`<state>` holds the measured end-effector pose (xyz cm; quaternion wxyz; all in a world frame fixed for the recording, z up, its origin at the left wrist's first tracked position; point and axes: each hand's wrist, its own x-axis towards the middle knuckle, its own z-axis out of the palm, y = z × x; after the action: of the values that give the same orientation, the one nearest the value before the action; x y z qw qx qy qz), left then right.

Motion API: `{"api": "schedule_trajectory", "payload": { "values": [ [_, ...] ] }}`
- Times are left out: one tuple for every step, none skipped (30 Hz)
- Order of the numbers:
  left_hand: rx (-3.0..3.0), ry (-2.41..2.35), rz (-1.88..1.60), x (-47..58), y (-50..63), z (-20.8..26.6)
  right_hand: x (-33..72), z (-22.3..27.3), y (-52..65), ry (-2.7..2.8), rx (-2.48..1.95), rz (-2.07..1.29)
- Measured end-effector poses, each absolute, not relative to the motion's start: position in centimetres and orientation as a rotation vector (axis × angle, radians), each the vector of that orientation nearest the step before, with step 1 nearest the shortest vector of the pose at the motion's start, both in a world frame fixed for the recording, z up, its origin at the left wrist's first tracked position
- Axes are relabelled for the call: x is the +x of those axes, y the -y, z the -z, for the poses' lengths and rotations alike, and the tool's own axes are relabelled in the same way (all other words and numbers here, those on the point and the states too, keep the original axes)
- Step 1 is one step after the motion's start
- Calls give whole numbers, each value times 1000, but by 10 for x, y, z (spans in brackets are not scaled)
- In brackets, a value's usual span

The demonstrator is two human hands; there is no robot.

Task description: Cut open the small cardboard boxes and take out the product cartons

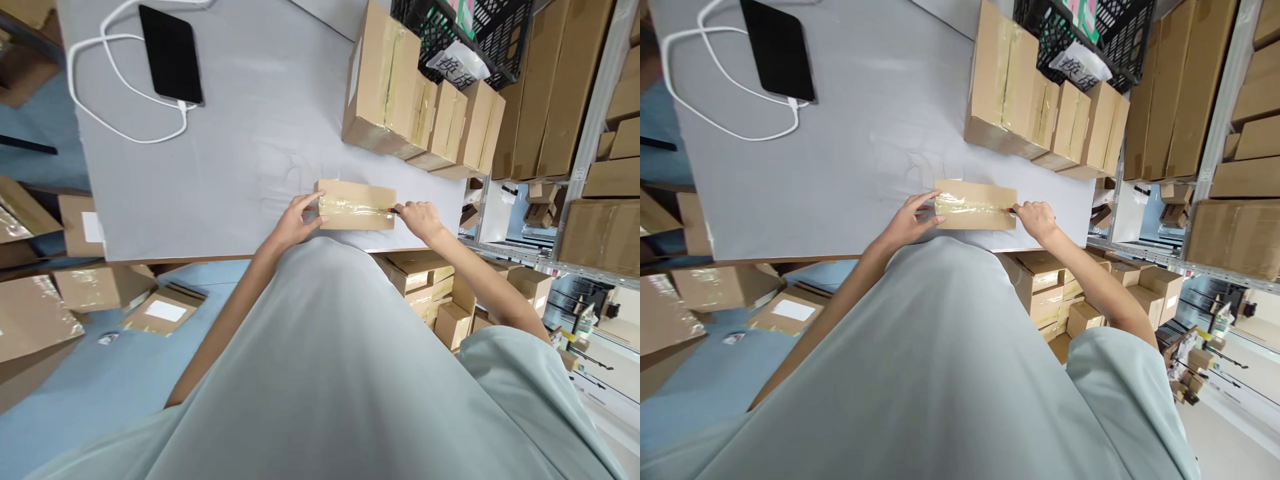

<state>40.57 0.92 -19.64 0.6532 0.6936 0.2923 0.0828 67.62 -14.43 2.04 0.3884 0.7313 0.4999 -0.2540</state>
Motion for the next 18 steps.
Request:
{"api": "schedule_trajectory", "payload": {
  "values": [
    [1570,-681,-181,406,-8,197,685,-21,152,-1264,1876,639],
    [1569,-699,-173,406,-8,197,693,-22,158,-1258,1890,634],
    [1569,-714,-166,406,-7,196,700,-22,164,-1253,1904,630],
    [1569,-724,-161,406,-6,196,707,-23,169,-1251,1915,635],
    [1566,-729,-157,407,-6,195,713,-22,174,-1252,1927,643],
    [1561,-732,-155,407,-5,194,718,-22,177,-1257,1939,655],
    [1551,-734,-153,407,-5,193,723,-21,181,-1264,1951,669],
    [1540,-738,-152,408,-4,192,728,-19,184,-1273,1964,685],
    [1530,-745,-150,408,-4,191,732,-17,187,-1285,1979,699],
    [1522,-755,-147,409,-3,190,737,-14,190,-1302,1996,714],
    [1519,-769,-143,409,-3,190,742,-11,194,-1323,2015,728],
    [1520,-785,-139,410,-3,189,749,-7,199,-1348,2036,739],
    [1525,-801,-136,410,-2,188,757,-3,206,-1366,2058,747],
    [1533,-818,-132,410,-2,187,766,1,214,-1370,2080,751],
    [1543,-834,-128,410,-1,186,776,6,223,-1356,2102,755],
    [1552,-850,-125,410,-1,185,786,12,233,-1331,2134,758],
    [1562,-865,-120,410,0,183,796,18,244,-1304,2183,763],
    [1572,-881,-113,410,0,181,805,27,256,-1283,2253,777]
  ]
}}
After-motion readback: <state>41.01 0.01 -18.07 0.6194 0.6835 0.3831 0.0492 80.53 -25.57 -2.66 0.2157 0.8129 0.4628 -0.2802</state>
